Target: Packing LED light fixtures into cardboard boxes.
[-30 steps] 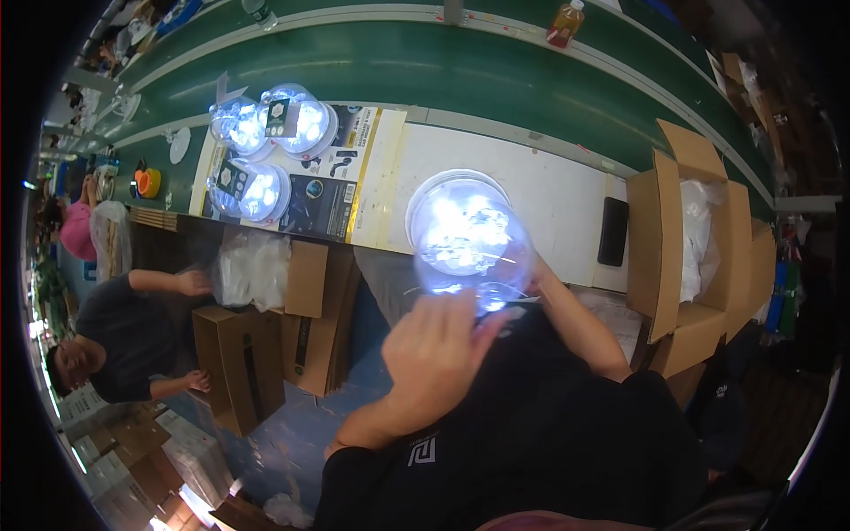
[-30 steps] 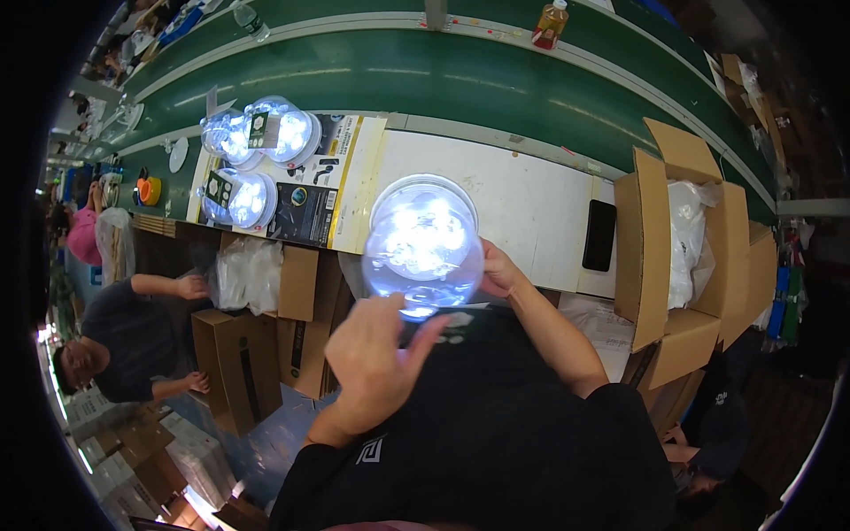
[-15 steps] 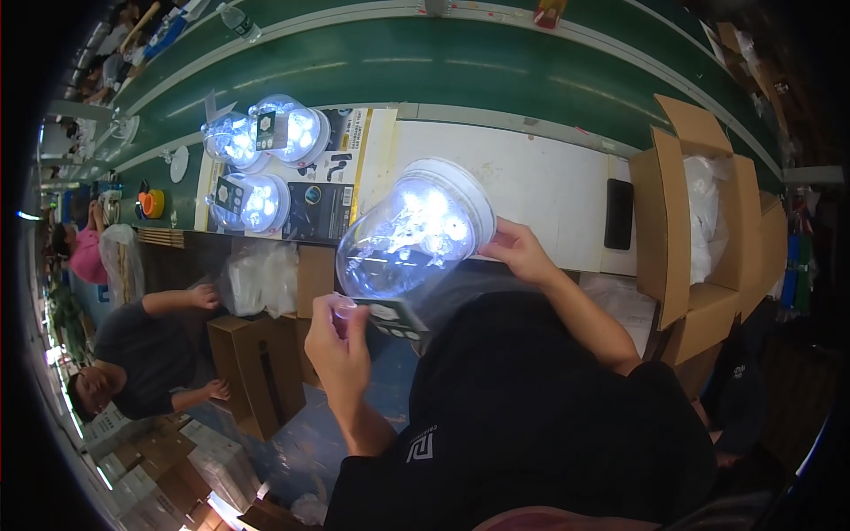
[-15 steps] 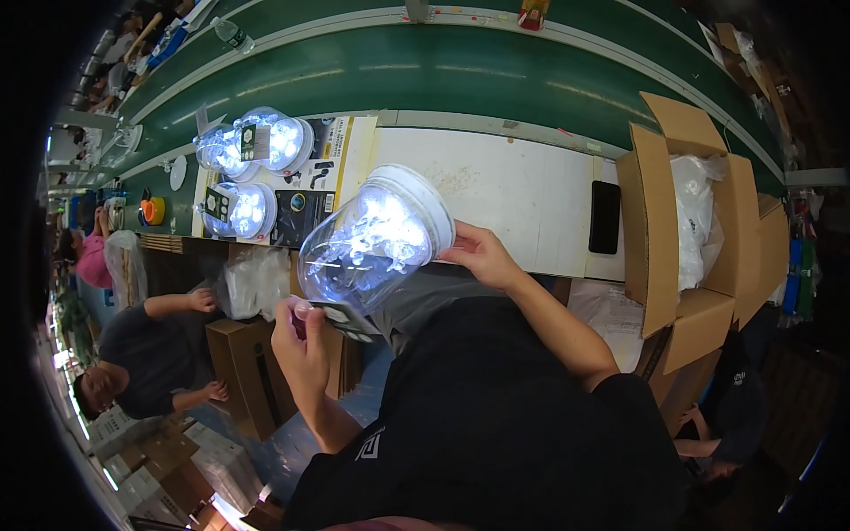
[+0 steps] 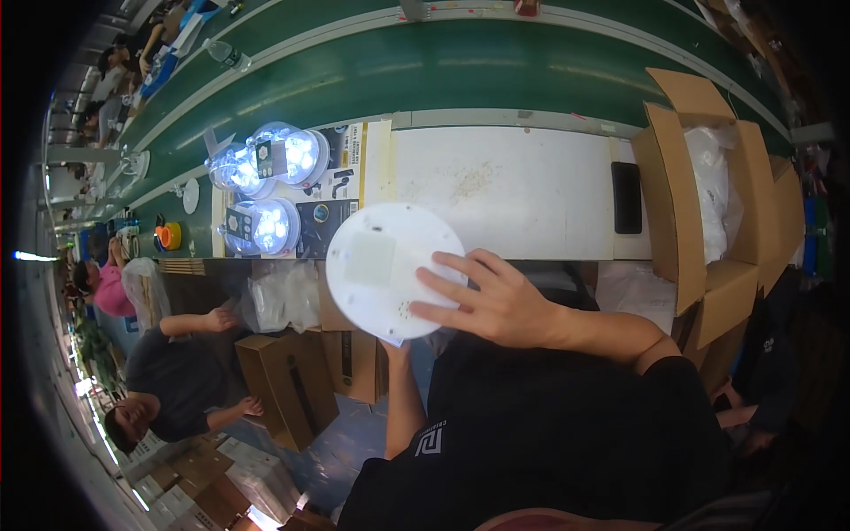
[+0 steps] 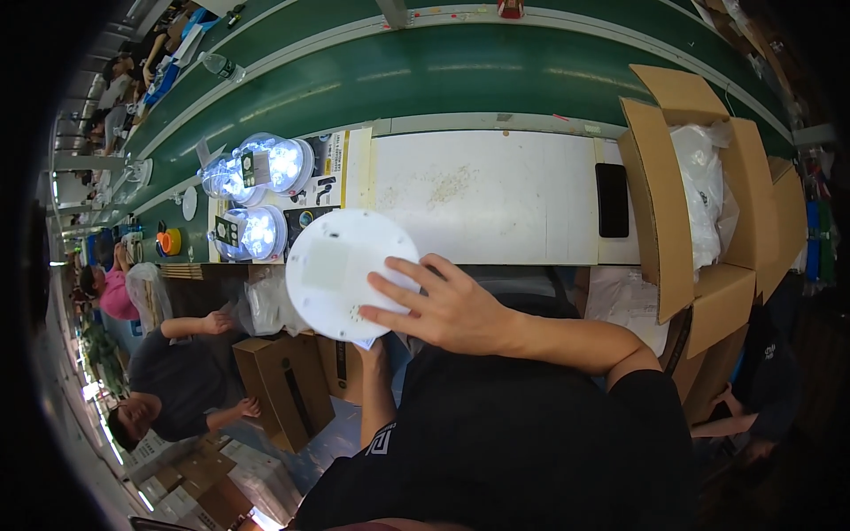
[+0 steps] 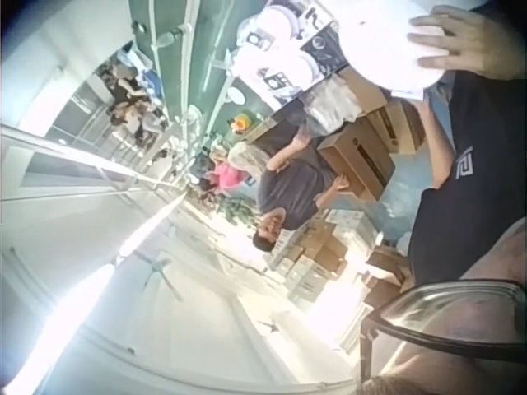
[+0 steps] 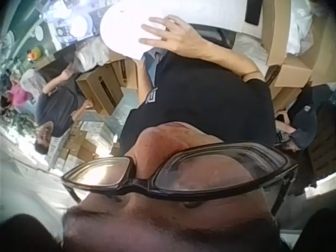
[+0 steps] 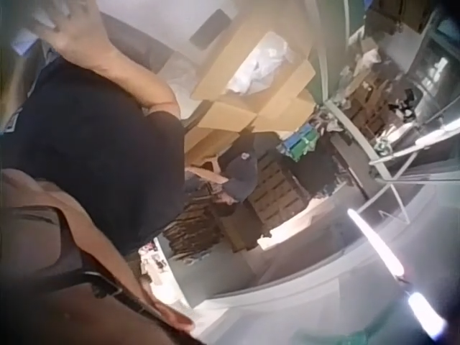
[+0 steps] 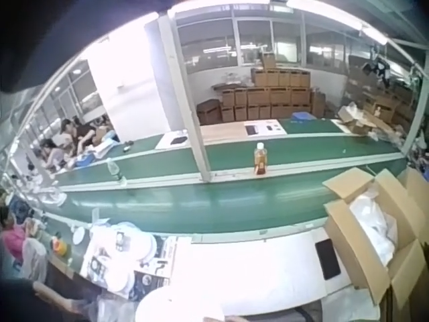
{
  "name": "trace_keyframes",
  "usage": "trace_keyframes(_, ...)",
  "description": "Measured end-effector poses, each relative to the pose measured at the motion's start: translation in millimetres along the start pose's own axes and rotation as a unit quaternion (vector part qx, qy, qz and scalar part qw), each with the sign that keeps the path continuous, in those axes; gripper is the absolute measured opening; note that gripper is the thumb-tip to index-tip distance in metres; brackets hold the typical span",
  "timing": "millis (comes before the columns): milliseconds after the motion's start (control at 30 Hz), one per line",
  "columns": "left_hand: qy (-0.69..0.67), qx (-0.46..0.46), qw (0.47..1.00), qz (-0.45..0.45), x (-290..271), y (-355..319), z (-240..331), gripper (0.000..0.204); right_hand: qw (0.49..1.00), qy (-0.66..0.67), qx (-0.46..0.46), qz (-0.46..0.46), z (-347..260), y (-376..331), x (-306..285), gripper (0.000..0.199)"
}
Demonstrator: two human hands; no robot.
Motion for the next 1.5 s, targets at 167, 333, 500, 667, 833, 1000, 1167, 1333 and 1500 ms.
trace_keyframes(167,0.028,0.011,0.999,0.031,-3,-4,5,0.037,1.000,0.016,-0.023,-0.009,-12,0,-3,0.038)
trace_keyframes(333,0.047,0.021,0.997,0.065,-6,-10,6,0.036,0.999,0.017,-0.022,-0.018,-12,-4,-1,0.037)
trace_keyframes(500,0.066,0.024,0.994,0.083,-6,-12,8,0.035,1.000,0.018,0.000,-0.008,-4,-8,-3,0.038)
trace_keyframes(667,0.075,0.024,0.991,0.107,-10,-12,12,0.033,0.999,0.033,0.023,-0.007,12,-7,-3,0.040)
trace_keyframes(833,0.148,0.072,0.984,0.073,44,14,127,0.020,0.843,0.334,0.415,0.077,124,-74,33,0.042)
trace_keyframes(1000,0.425,0.221,0.878,-0.005,138,35,192,0.032,0.630,0.493,0.593,0.091,182,-164,90,0.044)
trace_keyframes(1167,0.457,0.276,0.842,-0.085,204,50,178,0.038,0.645,0.425,0.632,0.059,215,-212,108,0.039)
trace_keyframes(1333,0.436,0.335,0.824,-0.133,256,48,159,0.037,0.704,0.269,0.657,-0.003,224,-227,98,0.027)
trace_keyframes(1500,0.429,0.333,0.824,-0.158,277,34,152,0.041,0.733,0.198,0.650,-0.042,237,-242,92,0.021)
Point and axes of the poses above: each hand's wrist, its own y-axis towards the middle knuckle, its own x-axis out of the palm, z = x × y, the point moved 8 cm from there along y, towards the middle knuckle, and after that the axes turned 15 degrees about z, right-handed, at the moved point
